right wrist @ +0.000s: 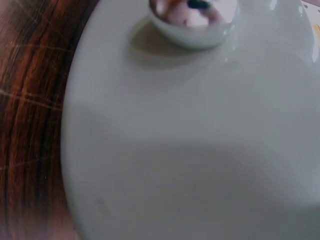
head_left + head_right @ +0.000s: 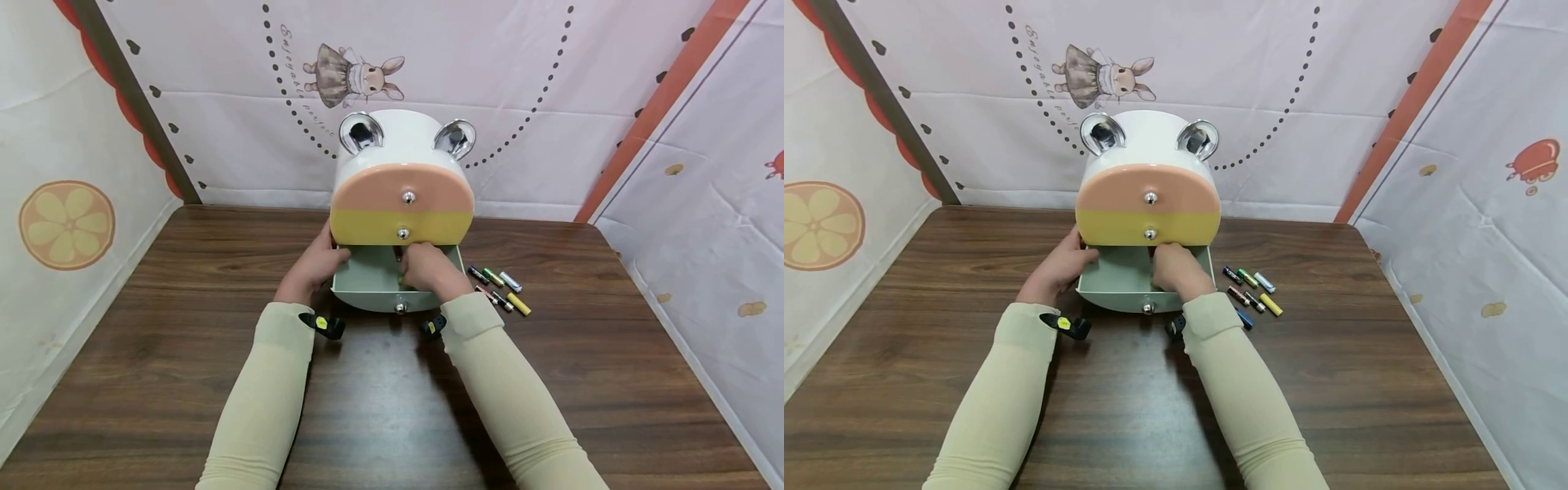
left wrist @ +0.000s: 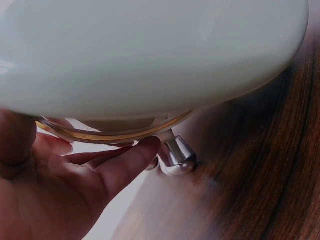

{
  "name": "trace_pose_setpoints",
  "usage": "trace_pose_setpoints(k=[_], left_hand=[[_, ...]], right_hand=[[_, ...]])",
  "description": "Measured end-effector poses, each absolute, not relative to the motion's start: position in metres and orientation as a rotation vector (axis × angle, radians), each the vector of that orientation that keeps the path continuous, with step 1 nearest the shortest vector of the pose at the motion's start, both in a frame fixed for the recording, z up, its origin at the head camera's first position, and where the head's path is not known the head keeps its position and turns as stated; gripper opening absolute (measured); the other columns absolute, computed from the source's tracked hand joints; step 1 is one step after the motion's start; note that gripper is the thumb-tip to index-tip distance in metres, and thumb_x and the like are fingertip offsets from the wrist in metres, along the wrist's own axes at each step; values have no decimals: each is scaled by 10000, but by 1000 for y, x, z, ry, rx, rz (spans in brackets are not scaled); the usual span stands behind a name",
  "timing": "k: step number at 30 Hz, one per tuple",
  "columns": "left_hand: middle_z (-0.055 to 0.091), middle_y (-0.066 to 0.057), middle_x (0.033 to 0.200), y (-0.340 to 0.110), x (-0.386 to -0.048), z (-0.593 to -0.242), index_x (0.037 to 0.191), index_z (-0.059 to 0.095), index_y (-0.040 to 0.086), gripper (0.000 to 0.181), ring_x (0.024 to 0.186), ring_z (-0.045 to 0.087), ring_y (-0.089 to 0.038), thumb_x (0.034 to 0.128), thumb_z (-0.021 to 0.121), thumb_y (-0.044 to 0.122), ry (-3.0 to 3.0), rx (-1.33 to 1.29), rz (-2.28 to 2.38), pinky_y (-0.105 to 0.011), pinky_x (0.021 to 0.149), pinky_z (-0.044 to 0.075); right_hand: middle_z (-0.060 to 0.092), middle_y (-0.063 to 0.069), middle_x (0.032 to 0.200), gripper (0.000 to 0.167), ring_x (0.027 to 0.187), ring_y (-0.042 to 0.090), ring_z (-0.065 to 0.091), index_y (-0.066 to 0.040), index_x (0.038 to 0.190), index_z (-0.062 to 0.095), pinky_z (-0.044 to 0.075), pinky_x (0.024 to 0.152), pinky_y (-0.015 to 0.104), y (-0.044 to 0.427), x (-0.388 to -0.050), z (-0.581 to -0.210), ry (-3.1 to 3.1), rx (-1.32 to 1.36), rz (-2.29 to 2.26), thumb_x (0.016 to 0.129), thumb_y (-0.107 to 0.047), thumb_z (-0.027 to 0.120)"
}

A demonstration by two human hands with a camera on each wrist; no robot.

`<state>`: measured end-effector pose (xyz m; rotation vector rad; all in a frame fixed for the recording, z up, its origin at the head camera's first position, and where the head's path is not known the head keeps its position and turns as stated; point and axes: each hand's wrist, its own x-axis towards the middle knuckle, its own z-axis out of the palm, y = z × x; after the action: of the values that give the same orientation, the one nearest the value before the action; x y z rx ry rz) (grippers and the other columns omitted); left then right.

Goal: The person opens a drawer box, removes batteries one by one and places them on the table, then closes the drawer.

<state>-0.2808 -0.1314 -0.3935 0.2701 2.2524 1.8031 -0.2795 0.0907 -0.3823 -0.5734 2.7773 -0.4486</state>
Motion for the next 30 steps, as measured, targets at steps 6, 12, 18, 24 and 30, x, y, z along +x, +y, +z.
trace_pose_setpoints(k=[6, 12, 18, 24, 30], left_hand=[[252, -137, 1565, -129, -289, -400, 1540, 152, 149, 733, 1378, 282, -290, 886, 434, -27, 2260, 248, 1781, -466, 1076, 305], [297, -102, 1550, -132, -299, -415, 1524, 220, 186, 693, 1358, 318, -264, 894, 458, 21, 2301, 221, 1768, -470, 1082, 315], [371, -131, 1505, -132, -296, -414, 1485, 308, 119, 637, 1284, 395, -280, 874, 473, 42, 2383, 187, 1711, -458, 1030, 369], [416, -154, 1482, -132, -295, -412, 1457, 371, 79, 602, 1263, 432, -289, 867, 492, 72, 2475, 128, 1608, -481, 1033, 394], [422, -159, 1482, -135, -293, -408, 1459, 386, 77, 606, 1262, 445, -299, 863, 501, 79, 2475, 102, 1607, -478, 1014, 410]], right_hand=[[184, -61, 528, 418, 529, 123, 149, -184, 487, 341, 198, 516, 271, 99, -279, -381, 2825, -557, -473, 743, -21, 628], [158, -50, 545, 402, 529, 121, 116, -183, 493, 306, 177, 517, 269, 104, -274, -376, 2840, -567, -521, 722, 0, 581], [174, -53, 556, 415, 536, 126, 146, -190, 503, 318, 194, 521, 272, 108, -268, -372, 2860, -568, -555, 736, -14, 612], [479, -72, 591, 210, 582, 127, 386, -161, 588, 603, 352, 574, 270, 113, -261, -369, 2894, -561, -573, 749, -41, 664], [680, -15, 771, 93, 685, 156, 507, -128, 785, 735, 435, 661, 304, 118, -255, -367, 2904, -542, -604, 781, -62, 670]])
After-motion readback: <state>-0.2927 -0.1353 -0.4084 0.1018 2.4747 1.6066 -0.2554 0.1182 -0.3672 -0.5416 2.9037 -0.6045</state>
